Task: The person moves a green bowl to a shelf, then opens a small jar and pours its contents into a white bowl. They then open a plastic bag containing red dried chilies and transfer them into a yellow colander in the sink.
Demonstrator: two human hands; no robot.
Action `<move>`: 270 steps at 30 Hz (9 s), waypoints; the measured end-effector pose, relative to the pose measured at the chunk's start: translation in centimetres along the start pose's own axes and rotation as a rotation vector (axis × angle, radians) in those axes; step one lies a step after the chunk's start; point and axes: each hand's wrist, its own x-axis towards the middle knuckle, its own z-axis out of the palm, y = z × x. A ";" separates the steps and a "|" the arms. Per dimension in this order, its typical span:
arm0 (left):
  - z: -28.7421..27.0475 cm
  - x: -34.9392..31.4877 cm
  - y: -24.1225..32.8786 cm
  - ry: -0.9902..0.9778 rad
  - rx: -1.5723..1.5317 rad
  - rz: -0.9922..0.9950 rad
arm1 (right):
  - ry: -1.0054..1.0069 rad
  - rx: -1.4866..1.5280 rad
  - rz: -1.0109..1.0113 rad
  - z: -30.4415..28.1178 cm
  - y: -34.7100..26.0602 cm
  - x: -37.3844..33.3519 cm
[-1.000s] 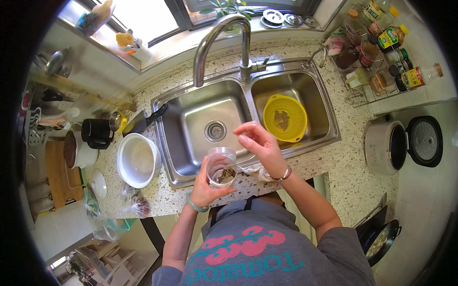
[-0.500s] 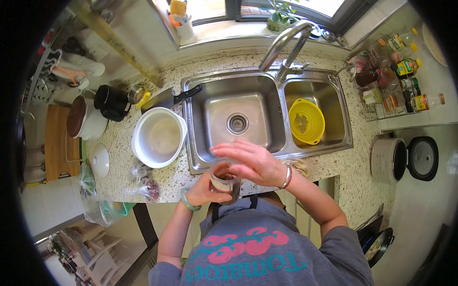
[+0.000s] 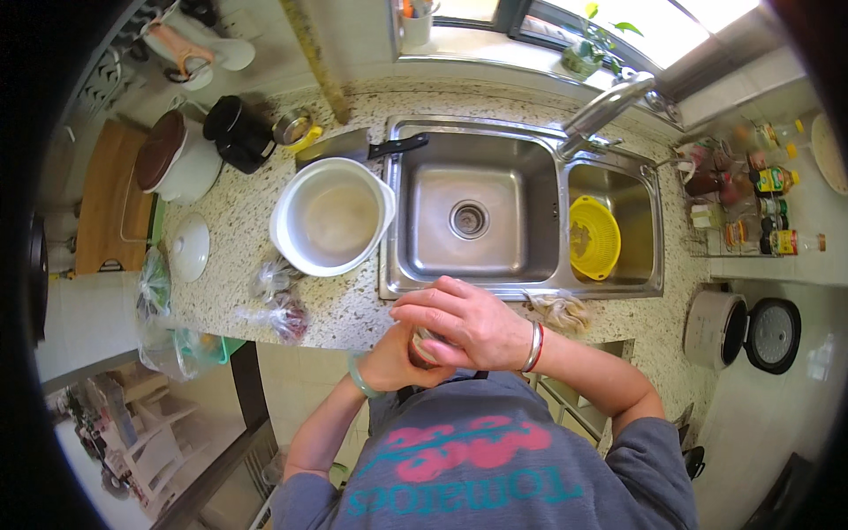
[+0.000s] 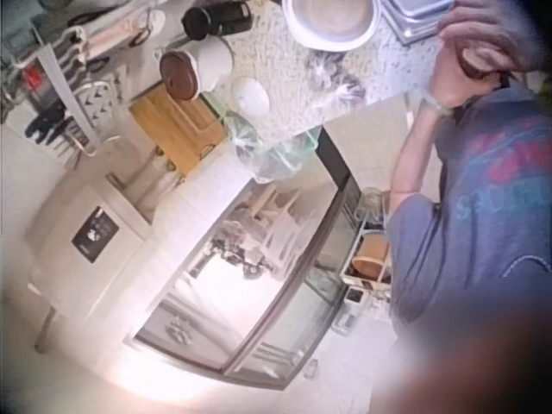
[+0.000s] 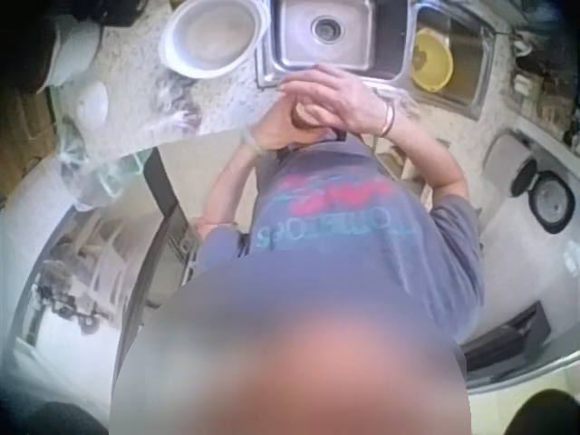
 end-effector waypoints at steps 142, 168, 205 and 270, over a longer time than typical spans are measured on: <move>-25.1 -17.5 -10.5 1.399 0.233 0.227 | -0.121 0.151 0.488 27.4 2.4 17.0; -29.3 -16.5 -15.8 1.511 0.302 0.182 | 0.236 0.627 0.644 14.0 3.7 4.3; 3.2 4.7 -1.3 0.359 0.531 0.072 | 0.630 0.041 0.527 4.6 3.8 -9.5; 7.1 11.7 -3.4 0.064 0.399 0.204 | 1.044 -0.017 0.895 3.4 3.4 -15.1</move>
